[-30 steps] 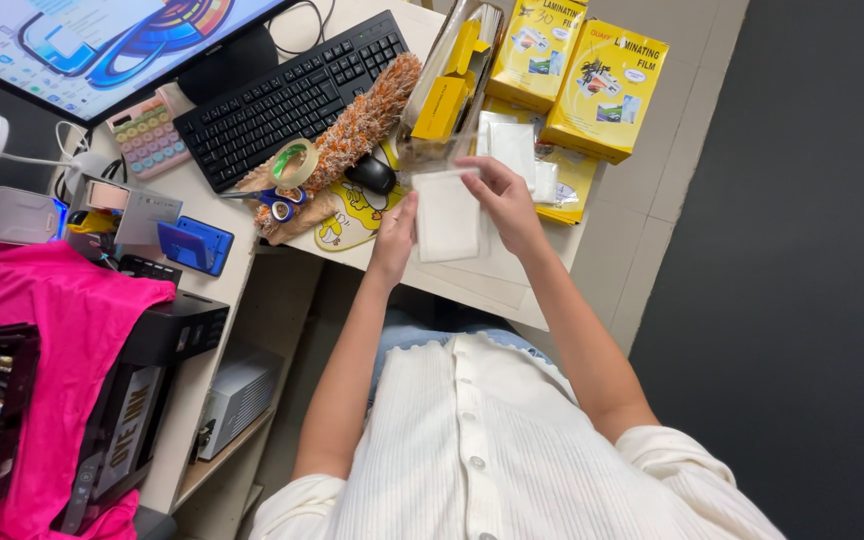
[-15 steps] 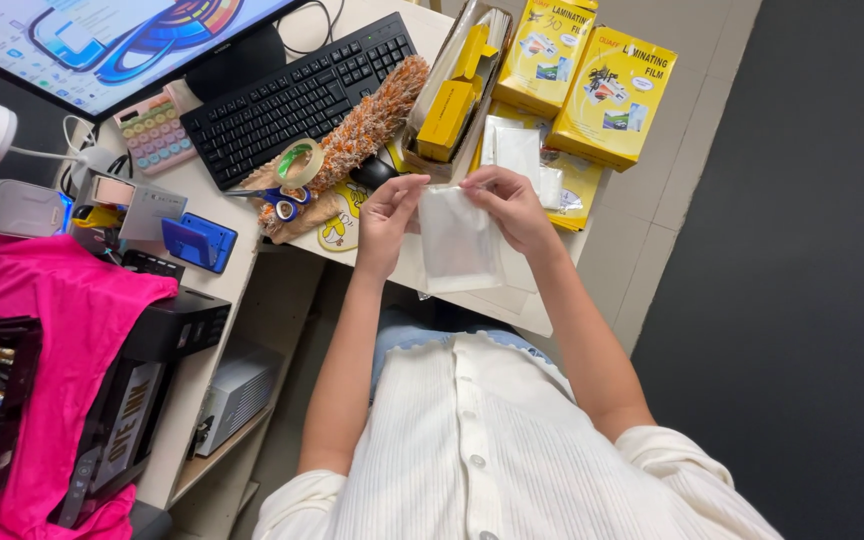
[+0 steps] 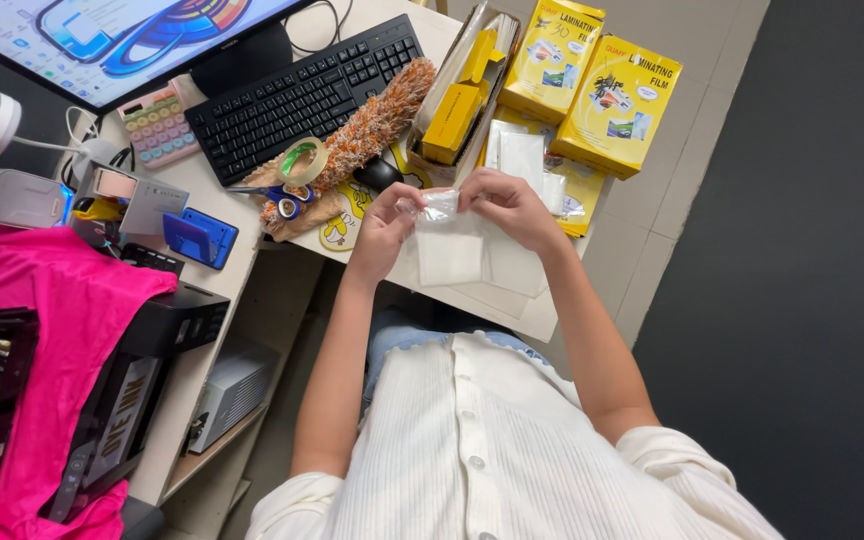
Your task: The person repeatedly picks up small, clear plastic pouches from a pink cloth, places them on a nearby desk, and then returns them to the cloth. The person handles the pouches by hand, moving them back and forth between the two surfaces.
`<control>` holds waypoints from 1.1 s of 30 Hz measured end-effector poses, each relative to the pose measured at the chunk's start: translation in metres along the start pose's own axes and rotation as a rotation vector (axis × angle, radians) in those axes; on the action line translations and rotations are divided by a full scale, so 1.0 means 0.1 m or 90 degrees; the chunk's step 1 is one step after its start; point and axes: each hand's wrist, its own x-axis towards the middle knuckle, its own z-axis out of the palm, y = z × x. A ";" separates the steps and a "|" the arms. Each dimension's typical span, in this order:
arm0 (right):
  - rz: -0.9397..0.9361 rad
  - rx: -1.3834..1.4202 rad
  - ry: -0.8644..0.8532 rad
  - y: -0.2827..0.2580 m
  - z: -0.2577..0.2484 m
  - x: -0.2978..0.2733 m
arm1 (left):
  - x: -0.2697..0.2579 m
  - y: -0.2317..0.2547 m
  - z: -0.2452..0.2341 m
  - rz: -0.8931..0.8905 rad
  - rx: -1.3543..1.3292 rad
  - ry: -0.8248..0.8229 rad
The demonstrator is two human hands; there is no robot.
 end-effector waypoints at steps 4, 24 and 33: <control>0.024 -0.107 -0.018 -0.15 0.05 0.05 | -0.07 0.45 0.28 0.036 -0.185 -0.095; 0.074 -0.066 -0.135 0.24 1.13 0.90 | -0.93 0.37 -0.79 0.219 -0.027 0.210; 0.058 -0.071 -0.331 0.18 2.41 1.37 | -2.21 1.58 -1.13 0.167 0.172 0.225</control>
